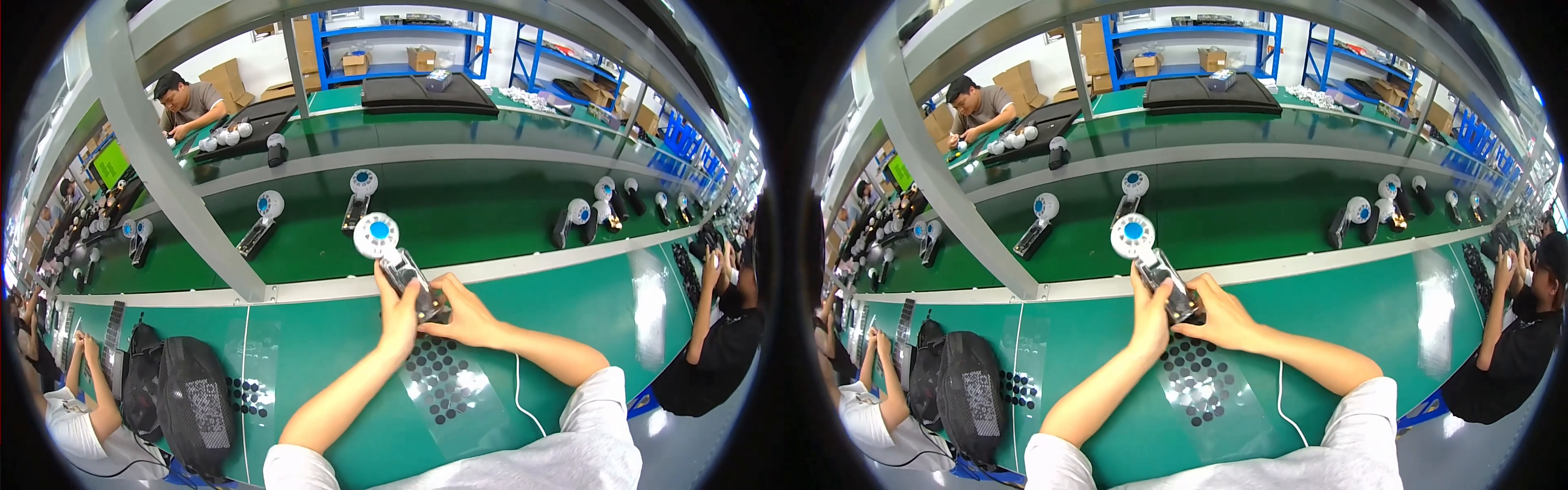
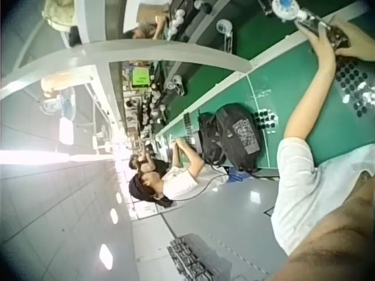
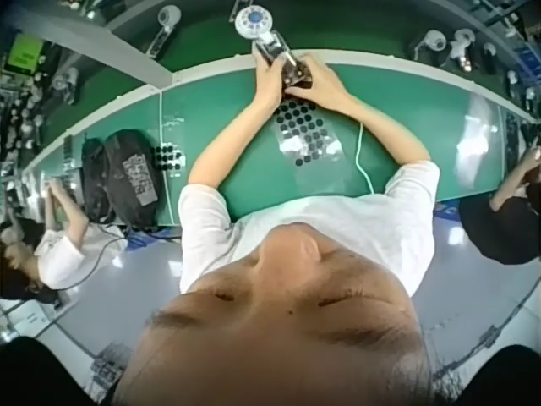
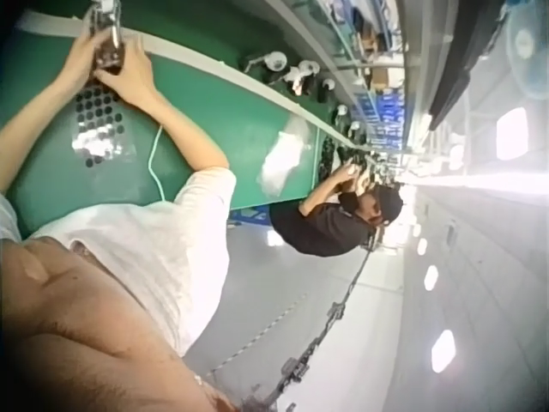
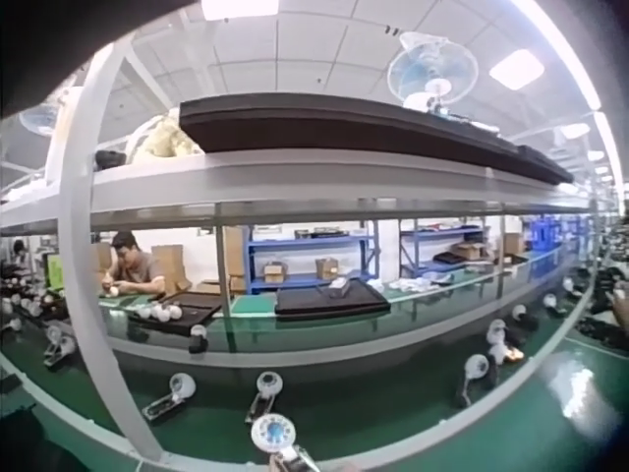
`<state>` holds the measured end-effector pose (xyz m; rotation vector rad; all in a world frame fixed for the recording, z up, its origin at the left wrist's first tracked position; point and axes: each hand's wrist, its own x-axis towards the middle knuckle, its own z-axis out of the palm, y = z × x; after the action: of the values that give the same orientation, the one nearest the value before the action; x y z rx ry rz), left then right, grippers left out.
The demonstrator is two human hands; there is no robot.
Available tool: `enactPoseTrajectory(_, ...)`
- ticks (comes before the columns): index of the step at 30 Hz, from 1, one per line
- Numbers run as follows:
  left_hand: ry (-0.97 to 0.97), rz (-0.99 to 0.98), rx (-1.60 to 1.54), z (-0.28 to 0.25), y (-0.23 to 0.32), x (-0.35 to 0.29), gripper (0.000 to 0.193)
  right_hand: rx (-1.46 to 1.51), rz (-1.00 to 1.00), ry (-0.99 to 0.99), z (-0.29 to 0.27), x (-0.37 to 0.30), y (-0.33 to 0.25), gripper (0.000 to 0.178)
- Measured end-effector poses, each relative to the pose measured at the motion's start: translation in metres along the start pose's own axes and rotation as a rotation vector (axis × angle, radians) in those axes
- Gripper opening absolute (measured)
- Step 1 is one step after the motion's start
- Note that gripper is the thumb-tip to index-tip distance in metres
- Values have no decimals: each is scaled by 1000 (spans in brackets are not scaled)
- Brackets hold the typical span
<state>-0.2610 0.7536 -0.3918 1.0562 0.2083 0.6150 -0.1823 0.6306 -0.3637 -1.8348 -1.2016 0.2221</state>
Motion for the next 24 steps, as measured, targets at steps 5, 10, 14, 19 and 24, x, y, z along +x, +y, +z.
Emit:
enactPoseTrajectory(5,-167,-79,-110,-11,2,-2,77,-394,-380,-6,-20,-21,38,32)
enactPoseTrajectory(10,-290,-156,-100,-5,-2,-2,84,-443,-518,63,-23,-20,84,27)
enactPoseTrajectory(14,-329,-201,-67,8,-5,-7,87,-34,-346,71,-28,-28,91,20)
enactPoseTrajectory(19,-340,-248,-43,24,-13,-13,88,815,191,3,-45,-38,64,14)
enactPoseTrajectory(24,-336,-305,-113,34,-15,-16,91,510,186,-65,-52,-41,63,8)
